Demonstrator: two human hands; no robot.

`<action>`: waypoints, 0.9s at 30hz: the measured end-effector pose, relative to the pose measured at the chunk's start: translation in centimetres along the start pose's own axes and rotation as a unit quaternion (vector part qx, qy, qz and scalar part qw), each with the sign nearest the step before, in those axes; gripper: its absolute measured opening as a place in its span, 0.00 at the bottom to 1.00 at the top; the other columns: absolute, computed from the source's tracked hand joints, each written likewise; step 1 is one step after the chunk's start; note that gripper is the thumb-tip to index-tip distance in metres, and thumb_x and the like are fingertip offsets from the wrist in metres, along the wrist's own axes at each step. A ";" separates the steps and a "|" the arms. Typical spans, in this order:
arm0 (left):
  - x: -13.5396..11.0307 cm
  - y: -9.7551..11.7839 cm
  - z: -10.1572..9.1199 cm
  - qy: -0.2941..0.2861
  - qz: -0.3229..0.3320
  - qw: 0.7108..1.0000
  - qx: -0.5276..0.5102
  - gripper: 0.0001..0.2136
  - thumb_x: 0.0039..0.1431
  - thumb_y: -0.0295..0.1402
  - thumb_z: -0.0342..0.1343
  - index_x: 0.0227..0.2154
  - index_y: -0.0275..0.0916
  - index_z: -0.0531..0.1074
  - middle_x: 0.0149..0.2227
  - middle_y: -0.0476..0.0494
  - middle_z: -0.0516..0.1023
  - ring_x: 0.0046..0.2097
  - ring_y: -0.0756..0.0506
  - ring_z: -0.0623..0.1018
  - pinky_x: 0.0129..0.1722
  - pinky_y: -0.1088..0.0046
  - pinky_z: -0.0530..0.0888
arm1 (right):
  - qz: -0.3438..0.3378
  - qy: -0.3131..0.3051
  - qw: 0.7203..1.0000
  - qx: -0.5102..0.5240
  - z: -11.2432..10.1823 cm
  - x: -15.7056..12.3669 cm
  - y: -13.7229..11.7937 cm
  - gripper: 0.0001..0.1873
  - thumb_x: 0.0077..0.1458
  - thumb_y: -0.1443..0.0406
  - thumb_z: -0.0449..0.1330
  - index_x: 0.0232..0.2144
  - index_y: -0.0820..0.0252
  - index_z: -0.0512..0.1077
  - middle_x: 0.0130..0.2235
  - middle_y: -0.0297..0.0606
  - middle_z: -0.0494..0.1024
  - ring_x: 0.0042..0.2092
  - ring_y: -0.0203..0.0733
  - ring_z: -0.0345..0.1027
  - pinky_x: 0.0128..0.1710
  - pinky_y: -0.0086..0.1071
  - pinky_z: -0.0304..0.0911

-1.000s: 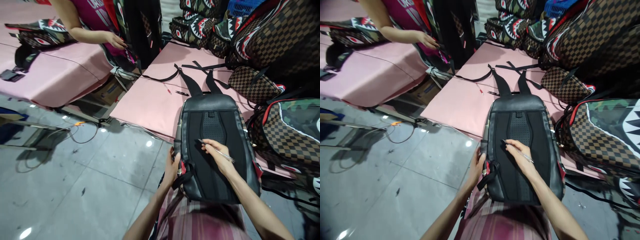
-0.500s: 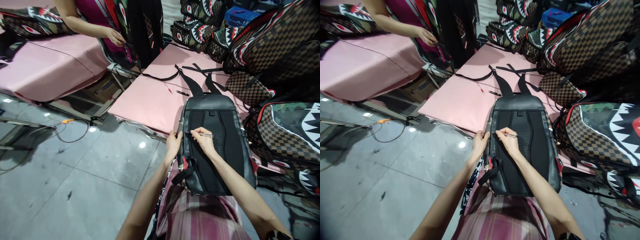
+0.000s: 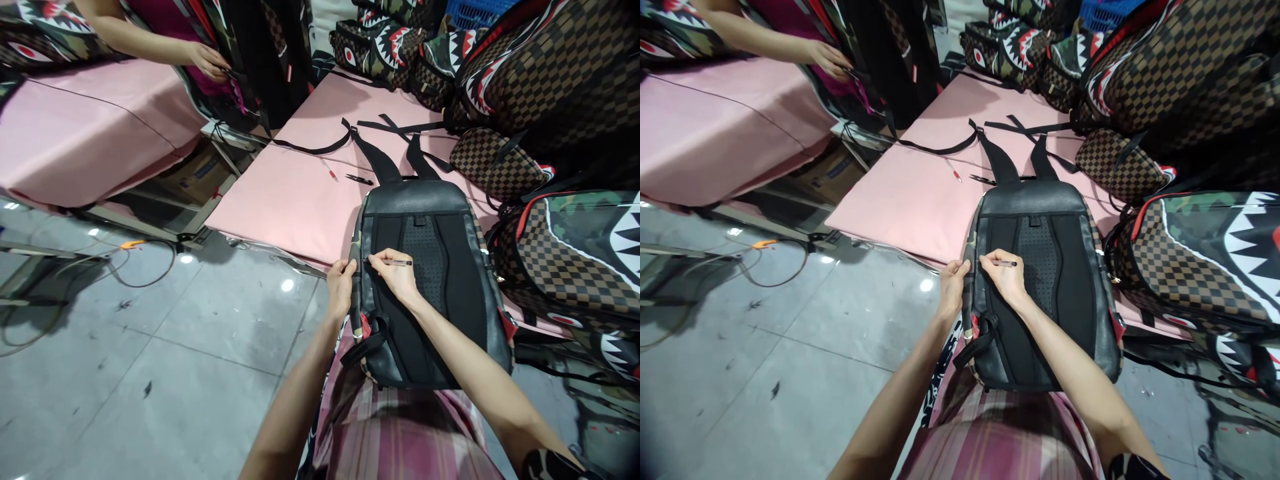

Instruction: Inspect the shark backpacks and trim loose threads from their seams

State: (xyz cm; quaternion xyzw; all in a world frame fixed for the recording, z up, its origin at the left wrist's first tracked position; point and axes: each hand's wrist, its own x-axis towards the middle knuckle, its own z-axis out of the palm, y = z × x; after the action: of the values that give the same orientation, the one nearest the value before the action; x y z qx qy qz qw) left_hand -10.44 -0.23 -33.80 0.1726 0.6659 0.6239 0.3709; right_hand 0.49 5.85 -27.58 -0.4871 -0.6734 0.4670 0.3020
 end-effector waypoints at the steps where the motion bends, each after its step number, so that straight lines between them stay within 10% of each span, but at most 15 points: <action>1: 0.0 0.0 0.0 0.001 -0.002 1.000 -0.003 0.10 0.46 0.40 0.57 0.23 0.37 0.67 0.23 0.53 0.69 0.26 0.52 0.68 0.29 0.77 0.65 | -0.005 0.003 1.000 -0.013 0.1 0.0 0.0 0.13 0.48 0.56 0.59 0.21 0.59 0.72 0.21 0.31 0.73 0.23 0.34 0.63 0.23 0.27 0.54; 27: -0.3 0.0 -0.1 0.023 0.005 0.999 -0.026 0.09 0.46 0.38 0.58 0.24 0.37 0.69 0.24 0.52 0.71 0.27 0.52 0.69 0.30 0.76 0.65 | -0.148 0.001 0.973 -0.178 0.5 -1.9 -0.8 0.14 0.54 0.59 0.53 0.20 0.58 0.66 0.20 0.30 0.69 0.22 0.33 0.62 0.24 0.26 0.50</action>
State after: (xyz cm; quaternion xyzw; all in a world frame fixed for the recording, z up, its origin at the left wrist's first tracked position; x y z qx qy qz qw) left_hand -10.27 -0.51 -33.72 0.1521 0.6570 0.6464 0.3570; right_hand 0.44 3.82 -26.95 -0.4285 -0.8099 0.2893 0.2770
